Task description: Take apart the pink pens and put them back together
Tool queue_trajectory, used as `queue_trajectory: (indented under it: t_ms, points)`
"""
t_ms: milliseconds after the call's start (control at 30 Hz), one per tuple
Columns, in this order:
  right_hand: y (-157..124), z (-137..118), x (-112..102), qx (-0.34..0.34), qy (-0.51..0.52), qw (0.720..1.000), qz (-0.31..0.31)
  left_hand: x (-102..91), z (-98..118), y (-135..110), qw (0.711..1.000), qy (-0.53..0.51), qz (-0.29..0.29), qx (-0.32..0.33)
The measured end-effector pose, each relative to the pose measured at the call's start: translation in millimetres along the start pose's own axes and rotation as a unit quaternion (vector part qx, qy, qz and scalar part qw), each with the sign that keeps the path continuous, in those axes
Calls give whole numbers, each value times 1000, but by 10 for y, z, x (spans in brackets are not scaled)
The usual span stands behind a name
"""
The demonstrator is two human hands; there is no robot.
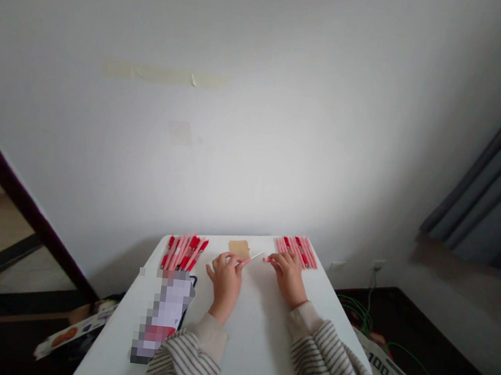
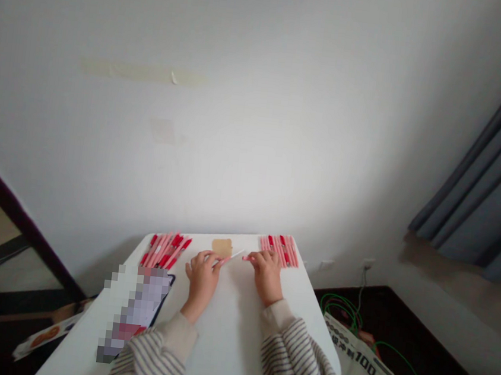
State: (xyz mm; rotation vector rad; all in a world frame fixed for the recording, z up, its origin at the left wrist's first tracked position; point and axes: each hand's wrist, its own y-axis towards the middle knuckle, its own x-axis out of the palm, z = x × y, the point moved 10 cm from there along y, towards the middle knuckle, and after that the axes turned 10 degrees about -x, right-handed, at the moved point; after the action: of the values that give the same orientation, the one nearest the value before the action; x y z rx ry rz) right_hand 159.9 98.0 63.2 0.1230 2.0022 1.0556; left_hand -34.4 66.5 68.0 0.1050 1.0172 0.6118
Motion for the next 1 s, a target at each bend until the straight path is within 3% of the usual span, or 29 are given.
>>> queue_trajectory:
  t_ms: [200,500,1000]
  points:
    - [-72,169,-56,57,-59,996,38,-12,-4,-7,1000,0,-6,-6]
    - [-68,131,-36,63,-63,996,9,12,8,-13,1000,-6,-4,8]
    - [-10,-94,-3,-4,-21,1000,-9,35,92,-54,998,16,3,58]
